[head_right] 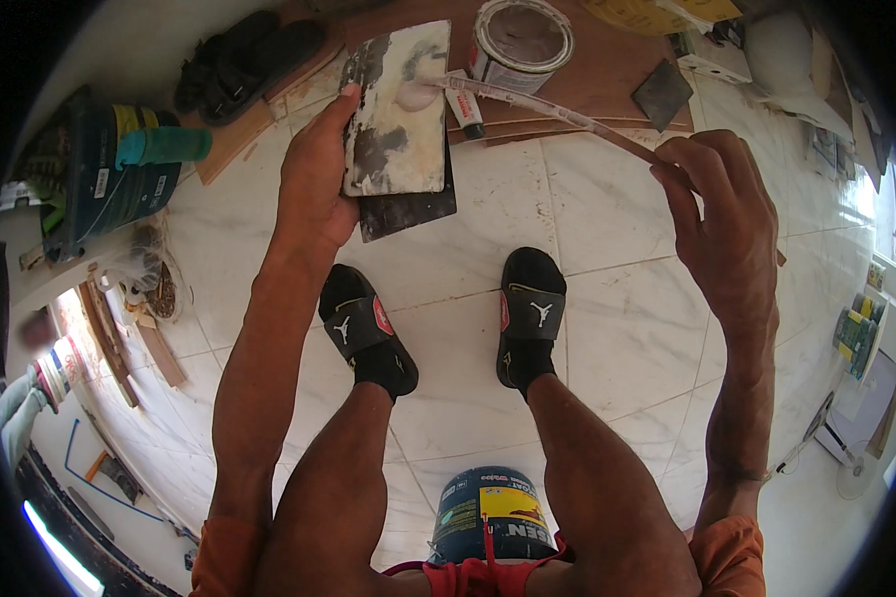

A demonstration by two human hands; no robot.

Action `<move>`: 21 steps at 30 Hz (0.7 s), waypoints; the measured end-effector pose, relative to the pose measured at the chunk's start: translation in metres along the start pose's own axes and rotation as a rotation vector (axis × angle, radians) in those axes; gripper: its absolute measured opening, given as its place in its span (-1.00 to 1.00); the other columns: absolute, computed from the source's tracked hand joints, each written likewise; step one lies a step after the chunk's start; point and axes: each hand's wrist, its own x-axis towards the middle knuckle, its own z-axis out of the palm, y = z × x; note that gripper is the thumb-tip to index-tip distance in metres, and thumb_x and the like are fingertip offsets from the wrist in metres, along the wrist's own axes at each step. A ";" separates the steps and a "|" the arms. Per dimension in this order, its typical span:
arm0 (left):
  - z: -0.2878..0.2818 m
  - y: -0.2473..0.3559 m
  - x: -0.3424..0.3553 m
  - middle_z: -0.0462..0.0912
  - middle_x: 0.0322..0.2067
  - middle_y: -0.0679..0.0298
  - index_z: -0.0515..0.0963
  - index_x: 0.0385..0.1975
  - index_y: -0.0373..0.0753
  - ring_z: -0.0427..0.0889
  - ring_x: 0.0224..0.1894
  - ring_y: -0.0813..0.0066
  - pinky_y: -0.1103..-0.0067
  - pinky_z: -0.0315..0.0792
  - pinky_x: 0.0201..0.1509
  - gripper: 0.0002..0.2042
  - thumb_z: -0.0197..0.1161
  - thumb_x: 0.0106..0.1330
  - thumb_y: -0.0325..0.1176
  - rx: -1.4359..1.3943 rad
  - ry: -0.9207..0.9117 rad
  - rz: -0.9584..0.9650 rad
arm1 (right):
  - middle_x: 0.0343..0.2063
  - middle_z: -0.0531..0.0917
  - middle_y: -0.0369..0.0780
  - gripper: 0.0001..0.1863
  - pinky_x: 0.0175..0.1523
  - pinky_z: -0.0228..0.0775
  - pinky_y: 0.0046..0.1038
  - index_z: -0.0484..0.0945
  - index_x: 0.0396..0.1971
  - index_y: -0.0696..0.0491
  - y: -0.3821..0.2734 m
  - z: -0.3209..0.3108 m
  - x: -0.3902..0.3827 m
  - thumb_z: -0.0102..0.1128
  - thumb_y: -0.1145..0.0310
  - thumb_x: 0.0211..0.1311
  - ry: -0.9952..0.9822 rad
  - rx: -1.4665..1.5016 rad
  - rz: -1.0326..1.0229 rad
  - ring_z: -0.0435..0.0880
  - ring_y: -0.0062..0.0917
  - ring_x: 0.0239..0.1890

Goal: Applying filler/putty to the edge of a wooden board and sanding it down.

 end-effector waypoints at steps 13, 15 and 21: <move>-0.005 0.001 0.001 0.63 -0.09 0.17 0.56 -0.04 -0.39 0.60 -0.09 0.44 0.42 0.51 0.05 -0.64 0.14 0.46 -0.16 -0.051 0.030 0.007 | -0.29 0.59 -0.24 -0.80 -0.23 0.54 -0.33 0.57 -0.23 0.03 0.009 -0.002 0.000 0.35 0.54 0.16 0.085 -0.130 -0.035 0.68 -0.36 -0.26; -0.005 0.004 -0.004 0.64 -0.13 0.21 0.56 -0.05 -0.40 0.59 -0.13 0.51 0.51 0.50 0.02 -0.64 0.12 0.48 -0.17 0.004 0.042 0.036 | -0.29 0.60 -0.23 -0.80 -0.22 0.55 -0.33 0.57 -0.21 0.04 0.010 -0.002 0.003 0.35 0.53 0.17 0.105 -0.096 0.000 0.69 -0.35 -0.26; -0.025 -0.008 0.004 0.63 -0.24 0.31 0.57 -0.08 -0.42 0.53 -0.23 0.63 0.64 0.44 -0.05 -0.63 0.11 0.50 -0.16 0.086 0.075 0.218 | -0.31 0.62 -0.18 -0.78 -0.21 0.55 -0.31 0.59 -0.12 0.05 0.018 0.004 0.022 0.30 0.42 0.24 -0.049 -0.118 0.172 0.70 -0.32 -0.26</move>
